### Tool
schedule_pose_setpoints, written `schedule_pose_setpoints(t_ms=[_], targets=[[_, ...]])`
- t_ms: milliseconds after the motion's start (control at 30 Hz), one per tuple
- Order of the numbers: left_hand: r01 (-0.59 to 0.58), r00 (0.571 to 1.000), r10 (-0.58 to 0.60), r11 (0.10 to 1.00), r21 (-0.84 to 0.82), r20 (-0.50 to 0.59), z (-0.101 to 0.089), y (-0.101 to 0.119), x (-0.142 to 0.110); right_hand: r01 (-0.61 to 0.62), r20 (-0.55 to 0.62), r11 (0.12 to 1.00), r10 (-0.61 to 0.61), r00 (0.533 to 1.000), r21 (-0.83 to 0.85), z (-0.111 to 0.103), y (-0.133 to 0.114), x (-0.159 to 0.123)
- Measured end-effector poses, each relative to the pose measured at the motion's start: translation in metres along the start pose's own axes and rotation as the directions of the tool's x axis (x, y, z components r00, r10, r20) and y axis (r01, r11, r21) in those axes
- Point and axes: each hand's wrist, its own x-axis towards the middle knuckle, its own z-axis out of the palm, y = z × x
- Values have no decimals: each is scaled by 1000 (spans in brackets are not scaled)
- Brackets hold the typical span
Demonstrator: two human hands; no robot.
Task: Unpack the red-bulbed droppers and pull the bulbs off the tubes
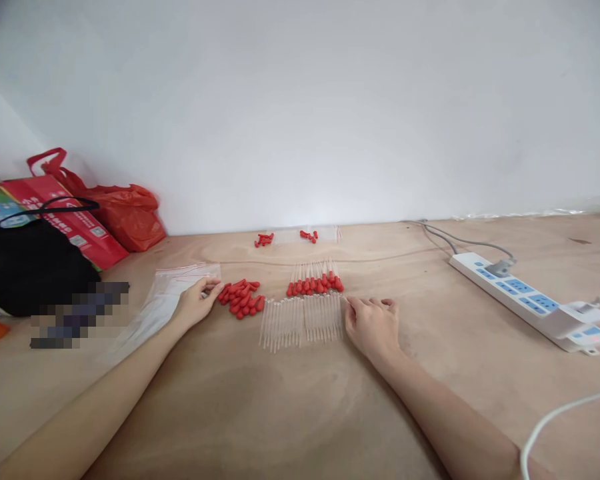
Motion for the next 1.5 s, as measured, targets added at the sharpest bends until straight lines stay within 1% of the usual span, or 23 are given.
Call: schedule_pose_setpoints(t_ms=[200,333,400,433,467,500,567,600,667,733,800,933,1033,1100,1200,1267,1300,1333,1367,1400,1433,1467,1500], targets=[[-6,999,6,1000,11,33,-3,-1,-2,13,33,1000,-13,999,-6,1,-6,-5],[-3,1000,3,1000,-15,25,-3,-4,-1,45,67,999,-44,997,-17,2,-7,-6],[-10,1000,9,1000,-26,-23,-4,-3,-3,51,80,999,-49,996,-19,2,-7,-5],[-32,996,30,999,-26,-79,-4,-2,-4,49,84,999,-48,995,-18,2,-7,-5],[-76,986,72,997,-19,-152,-5,1,-6,44,88,999,-43,995,-14,2,-6,-4],[-142,963,138,990,-3,-231,-6,4,-8,35,91,999,-34,995,-6,2,-6,-3],[-306,884,306,950,56,-353,-7,14,-15,5,98,1000,-7,995,20,2,-5,-1],[-388,841,391,918,86,-374,-7,20,-18,-13,101,999,9,995,38,2,-4,0],[-523,776,531,843,122,-340,-6,36,-26,-50,105,995,41,994,83,1,-2,3],[-614,744,624,779,125,-240,-2,53,-31,-79,102,989,66,993,127,2,0,7],[-662,733,671,741,110,-113,6,71,-32,-95,89,981,81,993,167,2,2,10],[-674,738,670,728,123,80,30,106,-23,-84,31,966,79,996,244,2,7,13],[-681,733,662,717,149,156,46,123,-12,-67,10,959,67,998,275,2,9,14],[-688,725,667,709,154,170,54,128,-7,-66,6,959,66,998,277,3,9,15],[-686,727,676,712,146,122,60,128,-5,-55,-1,960,58,998,276,3,9,16],[-666,744,664,731,149,69,60,126,-6,-46,-14,959,52,999,280,3,9,16],[-642,762,648,751,156,15,59,125,-7,-45,-26,957,55,998,285,3,9,15],[-611,777,626,775,161,-62,57,123,-9,-44,-42,955,60,997,295,4,9,15],[-583,782,603,797,159,-155,55,122,-11,-40,-61,949,62,996,312,4,10,15],[-566,772,585,811,151,-248,51,119,-14,-26,-80,941,56,995,338,5,10,15],[-566,749,577,813,138,-327,47,116,-17,-2,-102,928,44,994,373,6,10,15],[-585,719,584,801,127,-376,42,112,-21,30,-133,911,27,991,411,7,10,14],[-617,690,608,778,119,-393,38,107,-26,70,-178,893,12,984,445,8,10,14]])
